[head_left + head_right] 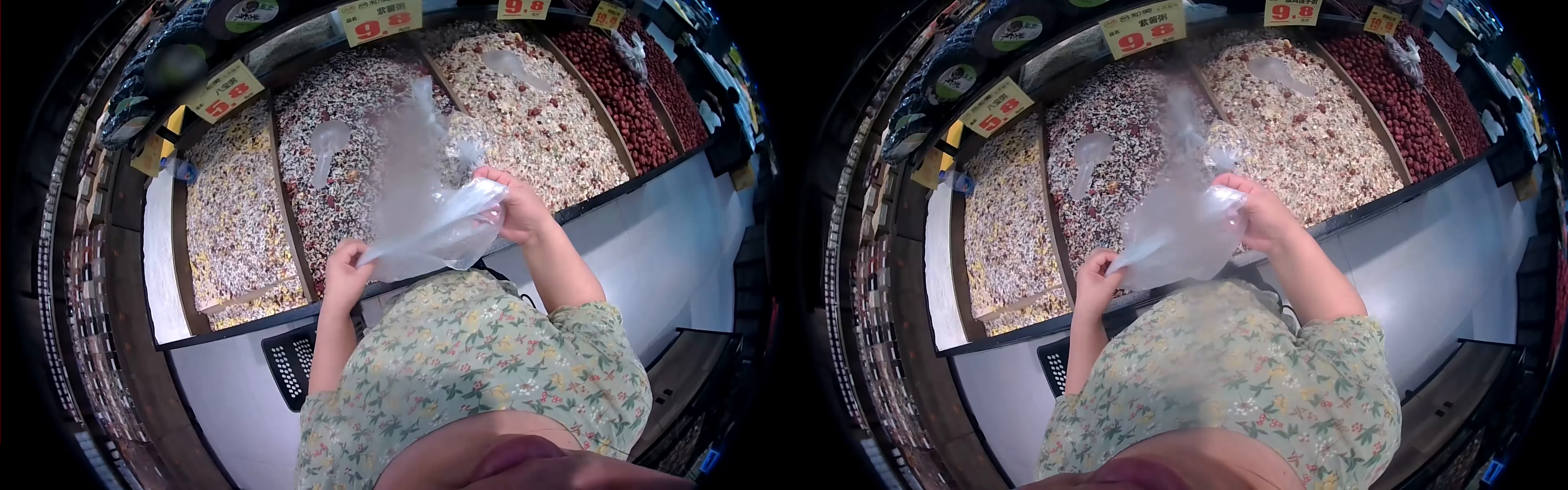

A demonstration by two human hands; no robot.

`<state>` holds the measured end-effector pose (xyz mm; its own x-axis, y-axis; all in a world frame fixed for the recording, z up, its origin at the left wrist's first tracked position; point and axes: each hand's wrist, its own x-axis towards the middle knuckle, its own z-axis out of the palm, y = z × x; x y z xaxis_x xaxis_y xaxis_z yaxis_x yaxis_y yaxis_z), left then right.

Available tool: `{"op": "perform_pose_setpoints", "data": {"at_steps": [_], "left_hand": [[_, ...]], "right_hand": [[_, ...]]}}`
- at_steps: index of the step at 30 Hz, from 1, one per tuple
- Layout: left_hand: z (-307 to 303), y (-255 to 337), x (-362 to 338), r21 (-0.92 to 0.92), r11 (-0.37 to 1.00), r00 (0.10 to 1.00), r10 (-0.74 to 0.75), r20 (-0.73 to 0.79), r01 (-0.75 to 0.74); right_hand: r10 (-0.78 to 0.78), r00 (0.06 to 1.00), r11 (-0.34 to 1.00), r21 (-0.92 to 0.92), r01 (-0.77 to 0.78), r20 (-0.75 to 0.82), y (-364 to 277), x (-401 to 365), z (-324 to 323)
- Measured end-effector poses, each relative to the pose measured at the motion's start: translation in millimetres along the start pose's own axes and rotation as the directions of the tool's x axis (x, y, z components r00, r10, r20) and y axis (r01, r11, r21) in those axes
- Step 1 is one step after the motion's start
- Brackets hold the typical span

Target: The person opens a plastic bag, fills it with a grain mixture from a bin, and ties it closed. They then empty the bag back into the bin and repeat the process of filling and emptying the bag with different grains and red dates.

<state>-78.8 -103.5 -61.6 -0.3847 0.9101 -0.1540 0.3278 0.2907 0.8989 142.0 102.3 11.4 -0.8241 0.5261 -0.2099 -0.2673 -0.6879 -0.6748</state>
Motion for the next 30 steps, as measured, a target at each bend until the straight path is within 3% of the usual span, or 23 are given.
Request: {"op": "perform_pose_setpoints", "data": {"at_steps": [2, 4, 5, 6, 7, 9, 12, 13, 14, 15, 16, 17, 18, 19, 21, 25, 27, 28, 30], "left_hand": [[-6, -5, 6, -0.307, 0.931, 0.961, 0.123, -0.247, -0.198], [-20, 5, 1, -0.772, 0.635, 0.989, -0.087, -0.122, -0.039], [-25, 3, 0, -0.881, 0.473, 0.994, -0.08, -0.072, -0.026], [-29, 5, -2, -0.956, 0.293, 0.998, -0.066, -0.025, -0.005], [-29, 11, -1, -0.955, 0.295, 0.998, -0.064, -0.022, -0.002], [-29, 26, 0, -0.989, 0.033, 0.942, -0.31, 0.13, 0.147], [-25, 1, 2, -0.988, -0.047, 0.974, -0.168, 0.151, 0.145], [-23, 2, 1, -0.988, -0.047, 0.974, -0.167, 0.154, 0.148], [-21, 5, -1, -0.986, 0.098, 0.974, -0.196, 0.111, 0.132], [-19, 9, -3, -0.963, 0.241, 0.974, -0.218, 0.064, 0.117], [-21, 0, -2, -0.963, 0.241, 0.974, -0.218, 0.065, 0.118], [-24, -17, 1, -0.913, 0.379, 0.988, -0.059, 0.141, 0.153], [-25, -18, 1, -0.844, 0.513, 0.968, 0.088, 0.235, 0.158], [-25, -17, 1, -0.844, 0.512, 0.968, 0.089, 0.234, 0.157], [-21, -7, 1, -0.711, 0.681, 0.976, -0.024, 0.218, 0.176], [-16, 5, 2, -0.775, 0.631, 0.998, 0.025, 0.063, 0.033], [-18, 10, 1, -0.86, 0.51, 0.999, -0.046, -0.008, 0.016], [-19, 5, 0, -0.861, 0.509, 0.999, -0.048, -0.011, 0.015], [-23, -13, -5, -0.845, 0.533, 0.986, -0.16, -0.053, 0.041]], "right_hand": [[0.079, 0.996, 0.996, 0.035, -0.081, 0.037, 1, -4, -2], [0.11, 0.985, 0.958, -0.277, -0.07, 0.13, 8, -4, -15], [0.105, 0.986, 0.92, -0.389, -0.048, 0.128, 14, -5, -17], [0.102, 0.987, 0.921, -0.387, -0.046, 0.127, 19, -6, -18], [0.166, 0.978, 0.84, -0.538, -0.074, 0.125, 23, -7, -19], [0.232, 0.963, 0.699, -0.712, -0.065, 0.14, 41, -6, -31], [0.3, 0.937, 0.596, -0.802, -0.04, 0.177, 57, -3, -45], [0.312, 0.935, 0.623, -0.779, -0.07, 0.166, 53, -5, -46], [0.311, 0.936, 0.623, -0.779, -0.071, 0.163, 47, -7, -48], [0.26, 0.955, 0.81, -0.57, -0.135, 0.143, 39, -9, -50], [0.215, 0.971, 0.934, -0.314, -0.172, 0.108, 33, -11, -48], [0.114, 0.993, 0.975, -0.197, -0.105, 0.036, 29, -13, -43], [0.114, 0.993, 0.975, -0.197, -0.105, 0.036, 25, -13, -43], [0.091, 0.996, 0.971, -0.223, -0.09, -0.002, 19, -14, -46], [0.059, 0.996, 0.959, -0.272, -0.075, -0.067, 15, -14, -53], [0.051, 0.982, 0.942, -0.319, -0.107, -0.18, 6, -16, -64], [-0.078, 0.98, 0.983, -0.175, 0.045, -0.185, 1, -14, -81], [-0.075, 0.98, 0.983, -0.176, 0.042, -0.184, -3, -12, -90], [-0.203, 0.92, 0.979, -0.068, 0.192, -0.336, -15, -4, -106]]}}
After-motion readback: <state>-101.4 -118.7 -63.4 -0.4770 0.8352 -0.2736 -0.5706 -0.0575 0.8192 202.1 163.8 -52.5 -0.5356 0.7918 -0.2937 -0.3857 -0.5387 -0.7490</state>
